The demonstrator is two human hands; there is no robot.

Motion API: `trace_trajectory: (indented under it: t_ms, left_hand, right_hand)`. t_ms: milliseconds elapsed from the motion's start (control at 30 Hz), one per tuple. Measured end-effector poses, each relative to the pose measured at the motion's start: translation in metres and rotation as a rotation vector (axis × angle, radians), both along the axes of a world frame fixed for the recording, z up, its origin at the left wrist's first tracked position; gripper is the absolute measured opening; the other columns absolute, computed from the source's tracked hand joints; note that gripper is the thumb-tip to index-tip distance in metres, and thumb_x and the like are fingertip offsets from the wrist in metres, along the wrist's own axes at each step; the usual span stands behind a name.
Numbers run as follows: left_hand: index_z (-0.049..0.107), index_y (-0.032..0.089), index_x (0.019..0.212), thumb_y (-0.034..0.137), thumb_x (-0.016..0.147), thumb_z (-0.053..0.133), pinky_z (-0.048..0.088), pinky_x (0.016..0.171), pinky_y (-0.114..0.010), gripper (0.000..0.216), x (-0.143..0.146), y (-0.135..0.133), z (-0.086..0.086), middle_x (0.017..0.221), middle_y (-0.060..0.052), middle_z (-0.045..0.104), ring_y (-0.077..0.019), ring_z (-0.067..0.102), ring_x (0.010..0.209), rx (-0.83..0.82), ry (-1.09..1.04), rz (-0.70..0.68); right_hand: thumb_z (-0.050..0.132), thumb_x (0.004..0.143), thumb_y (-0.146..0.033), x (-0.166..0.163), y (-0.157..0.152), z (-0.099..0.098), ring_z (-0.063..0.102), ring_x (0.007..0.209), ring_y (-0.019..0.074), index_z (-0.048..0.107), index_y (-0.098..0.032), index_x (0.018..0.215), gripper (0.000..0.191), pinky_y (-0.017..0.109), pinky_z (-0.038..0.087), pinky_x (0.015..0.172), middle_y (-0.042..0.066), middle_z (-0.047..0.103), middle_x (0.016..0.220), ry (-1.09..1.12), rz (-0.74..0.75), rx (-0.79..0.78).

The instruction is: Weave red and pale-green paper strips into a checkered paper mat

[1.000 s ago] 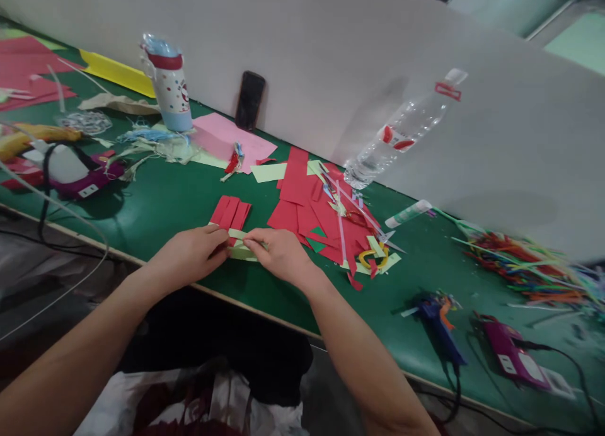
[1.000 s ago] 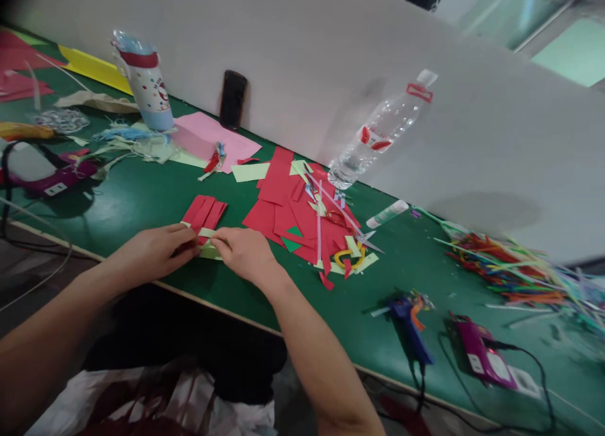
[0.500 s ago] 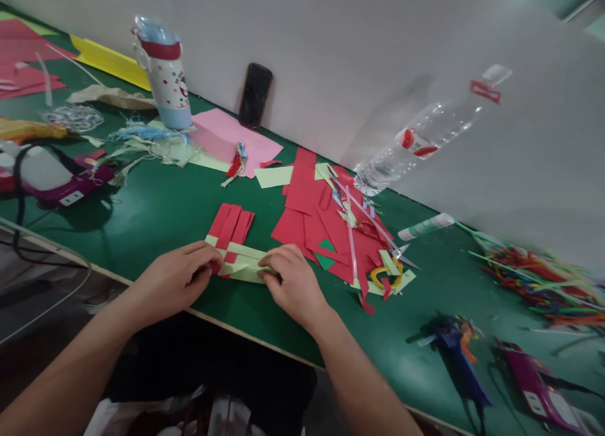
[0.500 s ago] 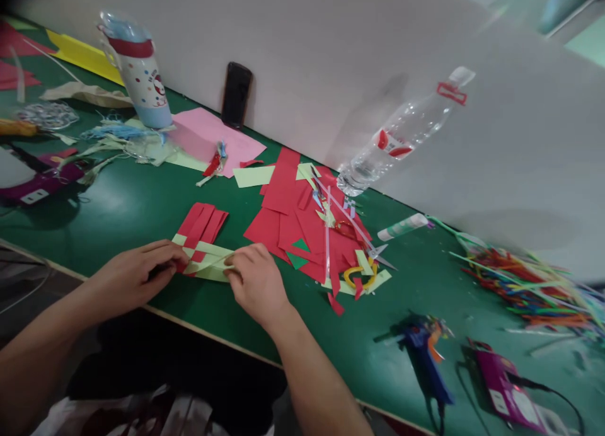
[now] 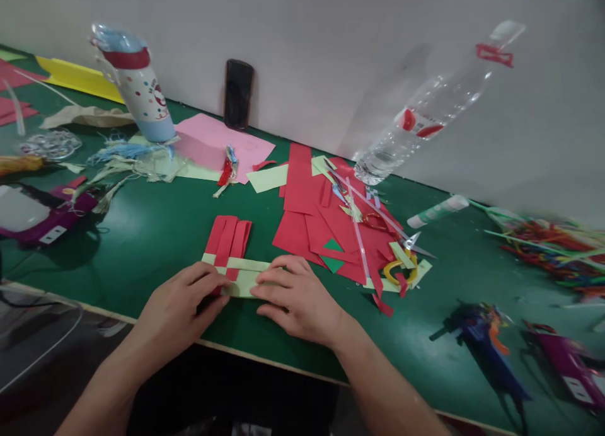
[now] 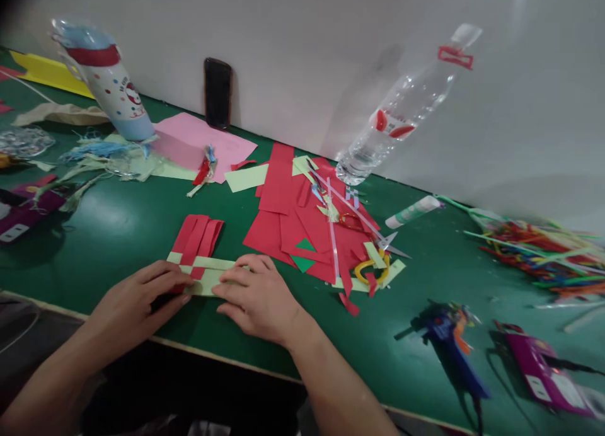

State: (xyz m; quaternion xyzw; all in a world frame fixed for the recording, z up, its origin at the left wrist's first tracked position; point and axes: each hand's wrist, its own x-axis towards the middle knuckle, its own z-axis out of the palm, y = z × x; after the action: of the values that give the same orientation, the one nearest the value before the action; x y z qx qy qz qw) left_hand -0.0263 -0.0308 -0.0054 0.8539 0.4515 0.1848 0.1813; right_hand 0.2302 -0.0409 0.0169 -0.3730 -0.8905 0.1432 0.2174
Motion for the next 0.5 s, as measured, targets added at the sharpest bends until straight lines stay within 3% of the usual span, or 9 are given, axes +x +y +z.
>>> trace_trajectory:
  t_ms: [300,500]
  left_hand:
    - [0.067,0.030,0.114,0.028,0.097,0.046,0.051,0.074,-0.031,0.027,0.002,-0.007,-0.003,0.102,-0.005,0.061,-0.0210,0.062,0.092,0.164,0.069,-0.046]
    - [0.062,0.023,0.121,0.027,0.096,0.051,0.052,0.075,-0.036,0.027,0.004,-0.011,-0.001,0.102,-0.008,0.056,-0.0223,0.056,0.089,0.289,0.126,-0.140]
  right_hand:
    - [0.062,0.093,-0.029,0.000,0.000,-0.006,0.053,0.100,0.0234,0.074,-0.027,0.096,0.013,0.039,0.048,0.086,0.004,0.070,0.104,-0.058,-0.008,-0.009]
    - [0.052,0.099,-0.030,-0.001,0.002,-0.004,0.052,0.102,0.0245,0.070,-0.022,0.111,0.023,0.041,0.047,0.090,0.007,0.069,0.111,-0.008,-0.086,0.031]
